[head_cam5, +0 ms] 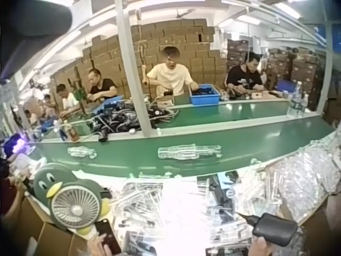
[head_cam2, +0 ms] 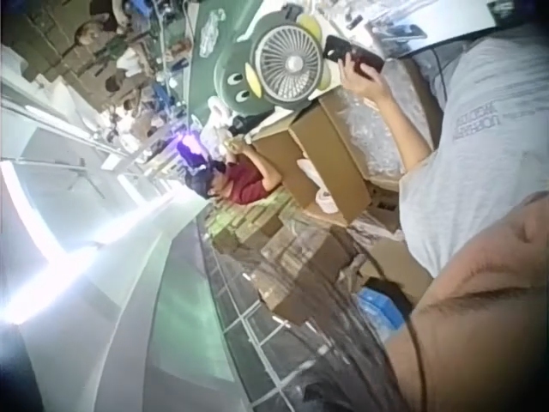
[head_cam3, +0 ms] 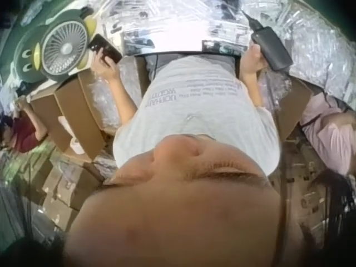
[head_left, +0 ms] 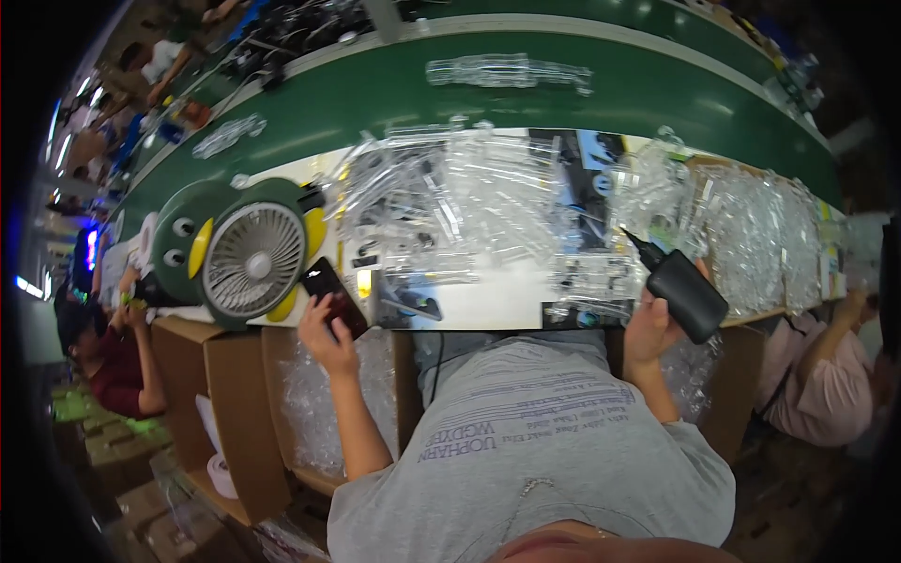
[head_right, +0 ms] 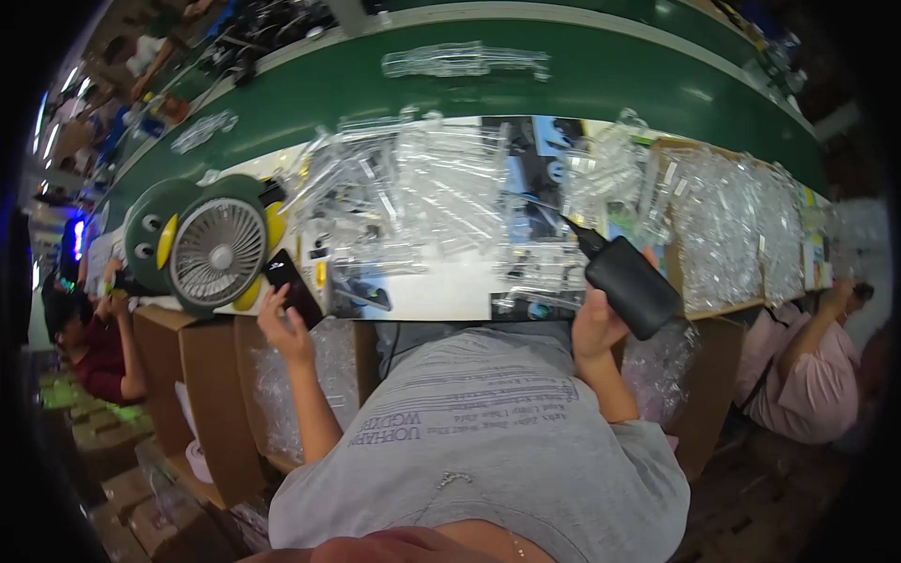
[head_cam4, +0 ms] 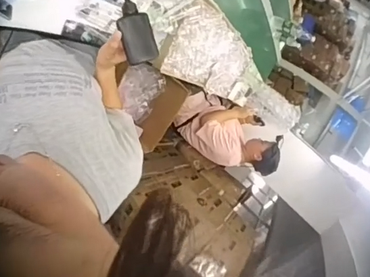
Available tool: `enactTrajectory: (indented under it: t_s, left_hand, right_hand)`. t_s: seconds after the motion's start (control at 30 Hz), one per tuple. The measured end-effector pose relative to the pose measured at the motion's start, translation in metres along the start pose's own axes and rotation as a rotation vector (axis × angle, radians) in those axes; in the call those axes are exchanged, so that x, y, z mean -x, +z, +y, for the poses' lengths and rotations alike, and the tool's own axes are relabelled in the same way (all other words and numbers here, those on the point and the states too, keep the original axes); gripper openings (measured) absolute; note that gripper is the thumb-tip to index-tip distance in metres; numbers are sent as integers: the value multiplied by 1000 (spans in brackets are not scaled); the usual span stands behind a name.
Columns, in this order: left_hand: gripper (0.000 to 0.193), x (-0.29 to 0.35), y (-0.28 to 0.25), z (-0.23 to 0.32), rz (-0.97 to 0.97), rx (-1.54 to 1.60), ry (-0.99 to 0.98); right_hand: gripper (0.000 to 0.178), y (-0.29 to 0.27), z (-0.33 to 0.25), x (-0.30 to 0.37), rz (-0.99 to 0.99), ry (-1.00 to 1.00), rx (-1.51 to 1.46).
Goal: Assembling small plastic components on a production line by applying liquid from a dispenser bottle.
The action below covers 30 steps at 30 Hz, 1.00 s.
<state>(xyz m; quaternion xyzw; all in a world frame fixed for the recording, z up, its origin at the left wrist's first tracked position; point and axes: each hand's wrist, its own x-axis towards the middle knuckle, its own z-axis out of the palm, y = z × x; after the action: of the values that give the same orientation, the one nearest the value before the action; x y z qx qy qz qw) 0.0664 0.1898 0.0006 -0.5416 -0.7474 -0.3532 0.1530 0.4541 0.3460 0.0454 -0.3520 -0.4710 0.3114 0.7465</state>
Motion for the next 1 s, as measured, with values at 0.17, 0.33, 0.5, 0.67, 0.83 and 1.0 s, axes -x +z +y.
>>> enactTrajectory:
  t_s: [0.17,0.33,0.5,0.67,0.83,1.0]
  left_hand:
    - [20,0,1,0,52,-20,-30]
    - [19,4,1,4,78,11,-66]
    - [18,6,1,8,68,34,-80]
    - [18,7,0,6,70,14,-68]
    - [18,6,3,6,90,56,-74]
    - [18,7,2,7,98,43,-46]
  right_hand:
    - [73,-13,5,4,-70,-8,169]
    - [69,-3,-4,0,-179,21,63]
    - [66,-1,-9,0,-196,2,71]
    - [64,2,-14,0,-208,-2,91]
    - [67,0,-17,2,-293,4,177]
    - [72,13,-27,2,-324,94,119]
